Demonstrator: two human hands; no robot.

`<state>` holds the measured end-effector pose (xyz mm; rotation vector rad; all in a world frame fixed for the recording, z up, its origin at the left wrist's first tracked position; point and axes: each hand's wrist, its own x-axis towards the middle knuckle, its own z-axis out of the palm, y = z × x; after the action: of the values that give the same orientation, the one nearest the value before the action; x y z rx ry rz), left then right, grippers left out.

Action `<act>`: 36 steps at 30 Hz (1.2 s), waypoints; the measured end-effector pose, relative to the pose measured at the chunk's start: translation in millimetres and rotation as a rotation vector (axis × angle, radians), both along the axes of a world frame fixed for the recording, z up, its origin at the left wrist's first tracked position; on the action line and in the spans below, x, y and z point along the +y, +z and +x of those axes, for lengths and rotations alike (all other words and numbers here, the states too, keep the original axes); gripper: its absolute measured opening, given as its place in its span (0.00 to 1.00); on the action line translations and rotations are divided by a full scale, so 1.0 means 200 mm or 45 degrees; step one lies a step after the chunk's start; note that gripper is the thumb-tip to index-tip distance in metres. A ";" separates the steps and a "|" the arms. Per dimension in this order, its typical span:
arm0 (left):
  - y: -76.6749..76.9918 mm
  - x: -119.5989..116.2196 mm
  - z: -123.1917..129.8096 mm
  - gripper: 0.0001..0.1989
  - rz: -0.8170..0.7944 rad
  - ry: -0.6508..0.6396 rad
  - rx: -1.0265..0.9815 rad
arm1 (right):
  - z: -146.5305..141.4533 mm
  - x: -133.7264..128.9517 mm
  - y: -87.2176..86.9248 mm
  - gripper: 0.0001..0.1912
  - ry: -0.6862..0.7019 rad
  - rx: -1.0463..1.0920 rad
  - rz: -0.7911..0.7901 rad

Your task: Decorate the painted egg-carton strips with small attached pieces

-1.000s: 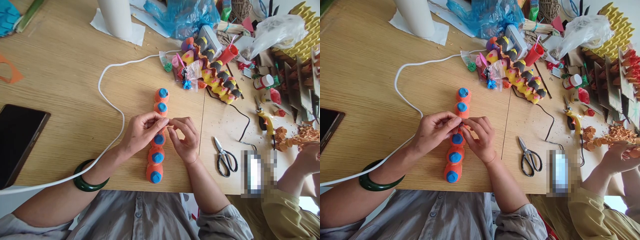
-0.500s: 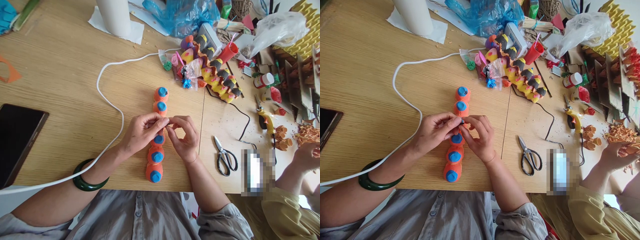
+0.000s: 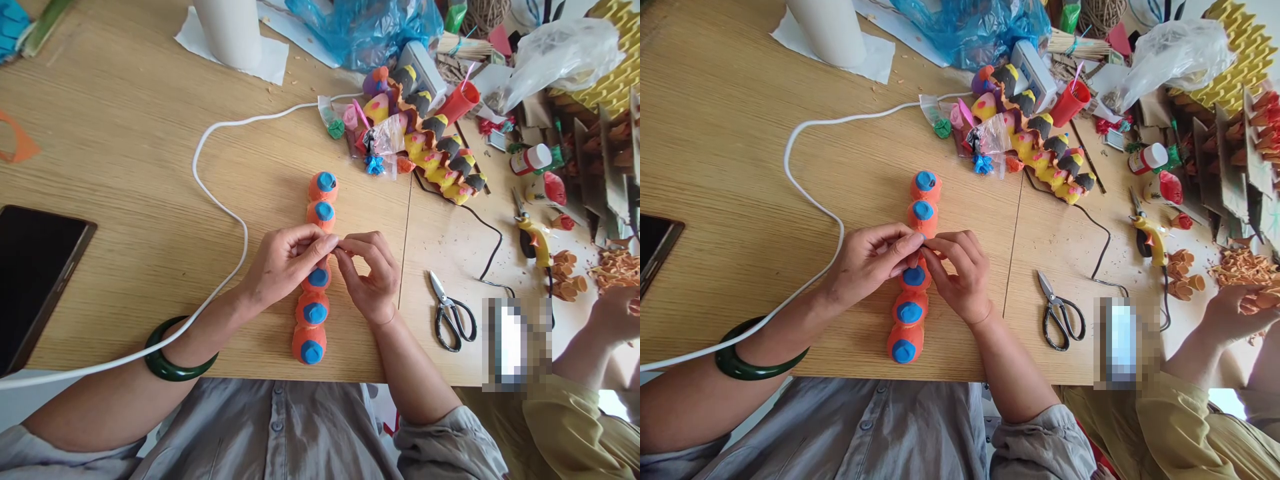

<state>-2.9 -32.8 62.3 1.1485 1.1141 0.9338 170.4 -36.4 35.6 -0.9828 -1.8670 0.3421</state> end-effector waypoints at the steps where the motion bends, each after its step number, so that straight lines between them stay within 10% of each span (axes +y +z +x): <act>1: 0.00 0.00 0.00 0.18 0.003 -0.002 -0.009 | 0.00 0.00 0.00 0.07 -0.002 -0.004 0.012; 12: -0.01 0.01 0.00 0.13 0.145 0.115 0.117 | 0.00 -0.01 -0.01 0.02 -0.005 0.247 -0.240; 25: -0.03 0.05 0.00 0.07 -0.178 0.264 -0.555 | -0.01 0.02 -0.03 0.13 0.017 0.745 -0.752; 36: -0.01 0.05 0.01 0.06 -0.269 0.262 -0.574 | -0.01 0.00 -0.01 0.17 -0.018 0.803 -0.847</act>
<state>-1.9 -22.0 59.3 0.6163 0.9412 1.1371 167.8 -35.4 32.7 -1.1395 -1.1719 1.1692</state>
